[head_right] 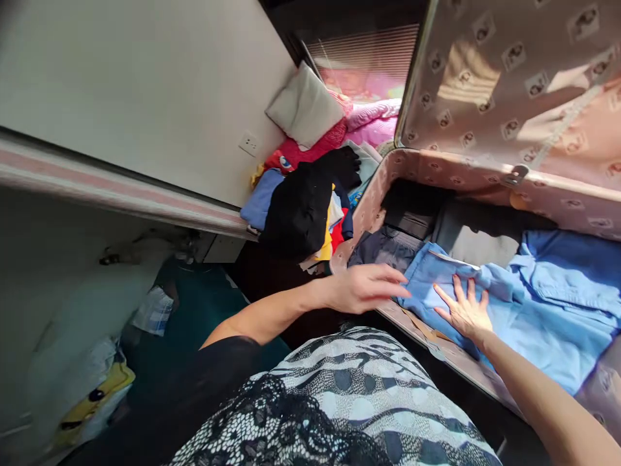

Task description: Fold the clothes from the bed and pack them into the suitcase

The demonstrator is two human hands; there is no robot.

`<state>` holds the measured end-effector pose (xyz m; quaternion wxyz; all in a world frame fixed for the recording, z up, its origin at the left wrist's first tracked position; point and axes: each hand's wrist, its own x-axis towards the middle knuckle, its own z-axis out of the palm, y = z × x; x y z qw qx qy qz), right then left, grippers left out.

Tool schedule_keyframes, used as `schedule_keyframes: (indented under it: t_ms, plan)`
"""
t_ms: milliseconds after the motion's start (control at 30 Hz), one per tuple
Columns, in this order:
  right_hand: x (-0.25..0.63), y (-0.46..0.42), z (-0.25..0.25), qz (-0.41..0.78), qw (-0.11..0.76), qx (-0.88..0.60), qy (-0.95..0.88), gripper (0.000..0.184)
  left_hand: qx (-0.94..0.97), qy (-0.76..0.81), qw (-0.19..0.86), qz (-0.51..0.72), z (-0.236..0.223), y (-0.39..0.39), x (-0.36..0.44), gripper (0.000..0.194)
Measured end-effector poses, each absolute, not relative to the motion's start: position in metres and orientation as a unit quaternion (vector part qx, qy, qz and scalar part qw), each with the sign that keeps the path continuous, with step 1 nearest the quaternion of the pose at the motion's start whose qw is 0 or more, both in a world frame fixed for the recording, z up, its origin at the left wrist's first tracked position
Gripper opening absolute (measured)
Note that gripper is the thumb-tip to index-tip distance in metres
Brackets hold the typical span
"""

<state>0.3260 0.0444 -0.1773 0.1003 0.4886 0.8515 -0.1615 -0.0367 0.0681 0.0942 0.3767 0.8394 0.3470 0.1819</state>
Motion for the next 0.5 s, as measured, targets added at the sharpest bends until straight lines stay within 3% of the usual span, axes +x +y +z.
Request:
schedule_keyframes:
  t_ms: [67, 167, 233, 300, 400, 500]
  plan:
    - [0.327, 0.041, -0.178, -0.134, 0.082, 0.490, 0.857, 0.063, 0.734, 0.488, 0.280, 0.381, 0.123, 0.075, -0.114, 0.029]
    - [0.330, 0.039, -0.171, -0.110, 0.058, 0.480, 0.868, 0.062, 0.370, 0.695, 0.140, 0.600, 0.140, 0.084, -0.236, 0.027]
    - [0.331, 0.041, -0.166, -0.115, 0.040, 0.482, 0.868, 0.065, 0.081, 0.769, 0.155, 0.615, 0.134, 0.085, -0.303, 0.021]
    - [0.330, 0.046, -0.160, -0.135, 0.012, 0.498, 0.857, 0.069, -0.076, 0.777, 0.192, 0.595, 0.118, 0.083, -0.350, 0.015]
    - [0.327, 0.059, -0.150, -0.159, -0.021, 0.549, 0.820, 0.075, -0.166, 0.749, 0.226, 0.600, 0.089, 0.081, -0.388, 0.017]
    - [0.321, 0.073, -0.138, -0.171, -0.002, 0.614, 0.770, 0.080, -0.196, 0.708, 0.219, 0.642, 0.069, 0.087, -0.404, 0.024]
